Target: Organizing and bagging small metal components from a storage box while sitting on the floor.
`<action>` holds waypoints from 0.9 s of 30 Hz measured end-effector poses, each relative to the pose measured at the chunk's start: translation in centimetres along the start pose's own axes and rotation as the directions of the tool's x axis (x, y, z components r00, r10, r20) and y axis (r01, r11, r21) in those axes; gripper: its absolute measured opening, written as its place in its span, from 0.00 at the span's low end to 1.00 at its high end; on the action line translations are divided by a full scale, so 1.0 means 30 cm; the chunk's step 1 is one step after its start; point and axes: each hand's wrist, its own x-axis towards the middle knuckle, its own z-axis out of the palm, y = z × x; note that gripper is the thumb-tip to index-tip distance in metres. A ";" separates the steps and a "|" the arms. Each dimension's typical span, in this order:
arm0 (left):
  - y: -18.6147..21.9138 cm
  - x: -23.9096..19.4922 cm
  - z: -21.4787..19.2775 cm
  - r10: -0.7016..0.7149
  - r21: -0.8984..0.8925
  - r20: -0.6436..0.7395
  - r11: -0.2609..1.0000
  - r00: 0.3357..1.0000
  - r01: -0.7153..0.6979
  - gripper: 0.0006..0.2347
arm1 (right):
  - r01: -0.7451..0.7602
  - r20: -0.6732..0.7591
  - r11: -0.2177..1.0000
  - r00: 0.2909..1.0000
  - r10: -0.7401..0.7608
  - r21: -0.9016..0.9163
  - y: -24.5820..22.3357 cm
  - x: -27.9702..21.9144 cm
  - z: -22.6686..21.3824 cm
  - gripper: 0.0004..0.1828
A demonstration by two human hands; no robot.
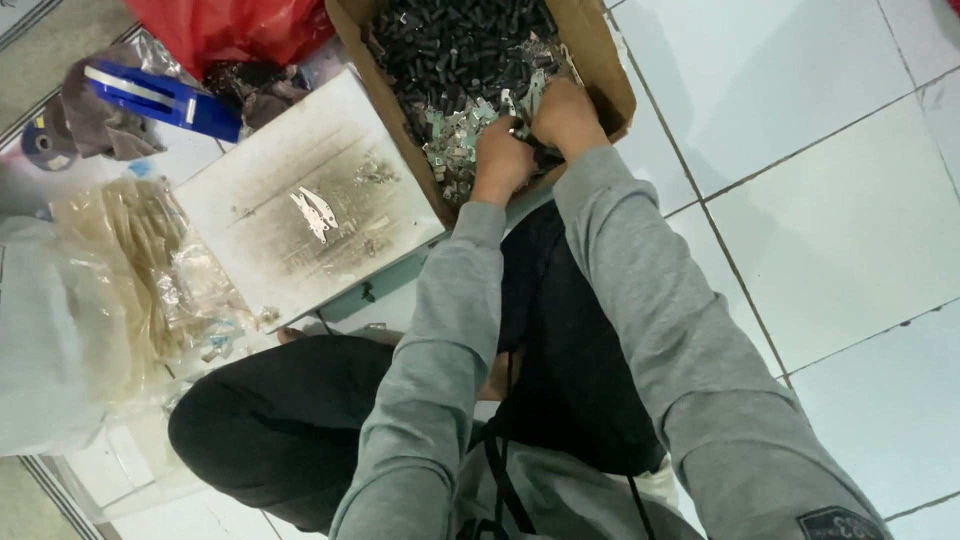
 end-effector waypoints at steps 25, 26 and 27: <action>-0.038 0.006 0.031 -0.056 -0.080 -0.197 0.996 0.979 0.041 0.08 | 0.138 0.142 0.988 0.982 -0.127 -0.068 -0.022 -0.132 -0.251 0.20; -0.017 -0.007 0.014 -0.062 -0.092 -0.225 0.995 0.972 0.042 0.08 | 0.062 0.152 0.998 0.986 -0.066 0.029 -0.024 -0.152 -0.282 0.17; 0.004 -0.020 -0.003 -0.069 -0.105 -0.252 0.994 0.965 0.043 0.08 | -0.016 0.169 0.992 0.986 -0.005 0.126 -0.025 -0.172 -0.313 0.13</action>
